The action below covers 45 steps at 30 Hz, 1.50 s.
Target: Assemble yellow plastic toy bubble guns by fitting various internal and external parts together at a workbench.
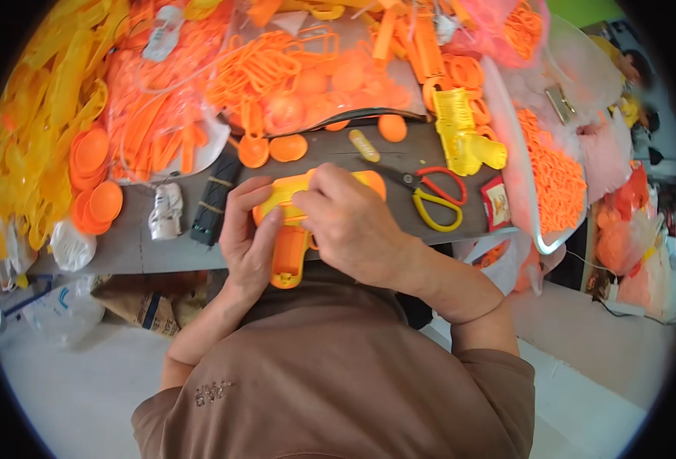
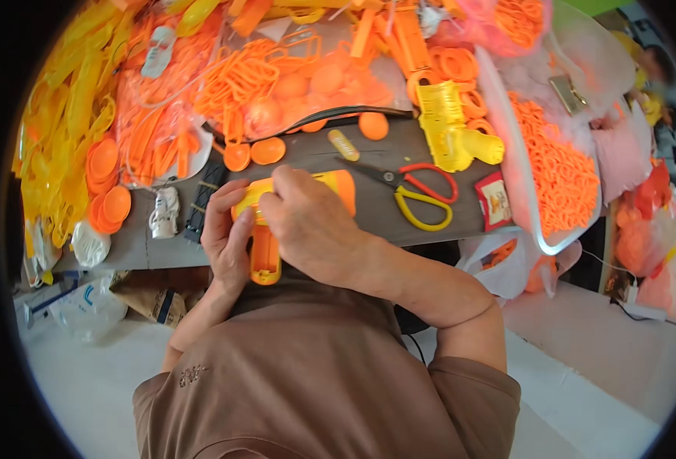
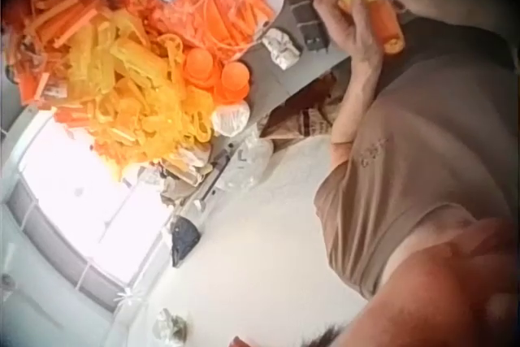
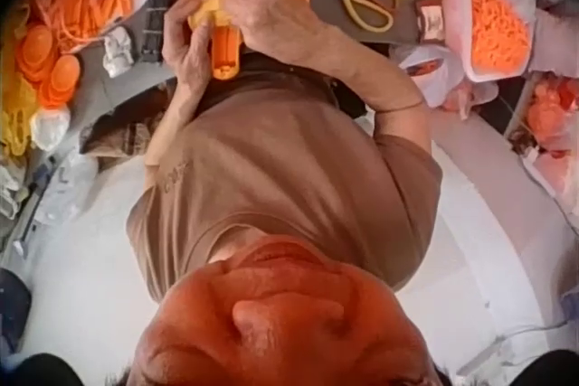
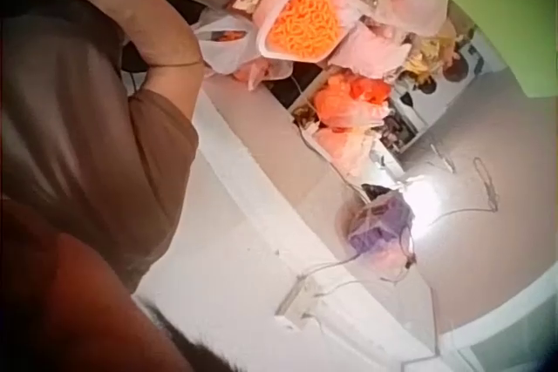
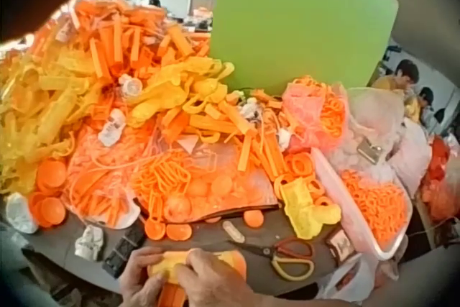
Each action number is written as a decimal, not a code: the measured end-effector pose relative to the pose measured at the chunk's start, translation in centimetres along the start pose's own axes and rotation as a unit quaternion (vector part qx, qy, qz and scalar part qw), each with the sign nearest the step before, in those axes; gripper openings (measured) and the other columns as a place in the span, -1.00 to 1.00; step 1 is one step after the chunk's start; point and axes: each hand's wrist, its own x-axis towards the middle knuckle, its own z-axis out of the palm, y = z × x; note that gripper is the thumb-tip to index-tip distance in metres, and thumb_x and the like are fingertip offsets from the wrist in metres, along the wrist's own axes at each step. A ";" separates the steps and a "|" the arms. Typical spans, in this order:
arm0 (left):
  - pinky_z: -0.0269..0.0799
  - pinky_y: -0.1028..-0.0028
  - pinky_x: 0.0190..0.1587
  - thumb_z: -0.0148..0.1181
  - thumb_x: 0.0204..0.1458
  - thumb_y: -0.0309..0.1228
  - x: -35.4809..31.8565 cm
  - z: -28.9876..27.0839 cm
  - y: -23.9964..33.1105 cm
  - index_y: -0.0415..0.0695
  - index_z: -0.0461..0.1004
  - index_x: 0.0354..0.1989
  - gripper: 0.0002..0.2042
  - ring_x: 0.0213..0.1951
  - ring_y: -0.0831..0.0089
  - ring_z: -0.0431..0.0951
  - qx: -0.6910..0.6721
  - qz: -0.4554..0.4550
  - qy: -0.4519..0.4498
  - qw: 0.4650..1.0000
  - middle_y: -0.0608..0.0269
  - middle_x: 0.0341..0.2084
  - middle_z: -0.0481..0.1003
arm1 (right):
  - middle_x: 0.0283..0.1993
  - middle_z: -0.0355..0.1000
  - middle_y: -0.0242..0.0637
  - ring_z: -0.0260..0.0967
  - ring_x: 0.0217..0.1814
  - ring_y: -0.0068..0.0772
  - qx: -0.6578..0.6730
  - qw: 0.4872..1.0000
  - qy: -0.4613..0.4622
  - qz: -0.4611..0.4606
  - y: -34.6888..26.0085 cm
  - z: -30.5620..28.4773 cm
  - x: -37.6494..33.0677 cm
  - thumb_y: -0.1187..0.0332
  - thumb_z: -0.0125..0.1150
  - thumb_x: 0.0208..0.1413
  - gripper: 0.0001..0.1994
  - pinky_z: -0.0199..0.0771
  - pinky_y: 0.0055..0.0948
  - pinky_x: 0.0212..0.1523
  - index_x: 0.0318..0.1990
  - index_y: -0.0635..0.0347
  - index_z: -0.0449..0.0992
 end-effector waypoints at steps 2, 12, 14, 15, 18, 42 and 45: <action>0.20 0.51 0.10 0.07 0.10 -0.60 0.1 -0.2 0.0 -0.29 0.33 -0.05 -0.76 0.04 0.45 0.31 -0.008 -0.011 -0.009 1.000 0.07 0.05 0.27 | -0.32 0.21 -0.19 0.28 -0.31 -0.19 0.000 1.000 -0.002 0.001 -0.1 0.1 -0.2 0.59 0.26 -0.23 -0.72 0.35 -0.32 -0.32 -0.26 0.29 0.43; 0.11 0.36 0.22 0.11 0.11 -0.47 0.1 -0.9 -0.6 -0.32 0.21 0.15 -0.56 0.19 0.24 0.23 0.074 0.013 -0.076 0.994 -0.07 0.16 0.19 | -0.20 0.37 -0.23 0.37 -0.13 -0.41 0.079 0.977 0.098 0.173 2.5 -6.0 -1.0 0.48 0.28 -0.07 -0.68 0.40 -0.47 -0.15 -0.11 0.26 0.43; 0.10 0.36 0.24 0.08 0.13 -0.48 0.2 -1.1 -0.8 -0.32 0.18 0.19 -0.55 0.20 0.28 0.22 0.079 0.023 -0.084 0.993 -0.02 0.19 0.18 | -0.30 0.41 -0.36 0.35 -0.26 -0.61 0.043 0.947 0.200 0.247 6.1 -10.4 -1.6 0.49 0.19 0.01 -0.75 0.39 -0.57 -0.21 -0.11 0.26 0.45; 0.08 0.37 0.25 0.05 0.14 -0.49 0.2 -1.1 -0.7 -0.31 0.14 0.22 -0.53 0.21 0.31 0.21 0.090 0.032 -0.091 0.991 0.02 0.21 0.16 | -0.27 0.42 -0.36 0.34 -0.30 -0.64 0.094 0.927 0.243 0.271 9.9 -12.7 -2.8 0.47 0.14 0.06 -0.77 0.38 -0.61 -0.26 -0.10 0.26 0.47; 0.10 0.35 0.23 0.09 0.12 -0.48 0.4 -0.8 -0.5 -0.35 0.21 0.15 -0.57 0.19 0.22 0.22 0.071 0.017 -0.069 0.995 -0.09 0.16 0.19 | -0.35 0.44 -0.40 0.35 -0.41 -0.65 -0.068 0.898 0.230 0.369 17.3 -20.3 -5.0 0.45 0.14 0.07 -0.80 0.37 -0.66 -0.42 -0.15 0.27 0.52; 0.09 0.37 0.24 0.07 0.12 -0.53 0.7 -1.0 -0.8 -0.36 0.18 0.16 -0.57 0.20 0.24 0.21 0.086 0.010 -0.045 0.995 -0.06 0.15 0.19 | -0.36 0.47 -0.33 0.37 -0.32 -0.55 -0.033 0.964 -0.026 0.262 13.7 -13.4 1.4 0.37 0.18 0.04 -0.76 0.37 -0.53 -0.28 -0.19 0.35 0.49; 0.10 0.36 0.23 0.07 0.12 -0.53 0.5 -1.3 -0.6 -0.36 0.19 0.16 -0.57 0.20 0.22 0.21 0.091 0.019 -0.044 0.995 -0.07 0.14 0.20 | -0.36 0.46 -0.26 0.40 -0.32 -0.43 -0.020 0.972 -0.086 0.218 10.7 -11.1 0.2 0.38 0.16 0.05 -0.79 0.37 -0.47 -0.27 -0.21 0.34 0.49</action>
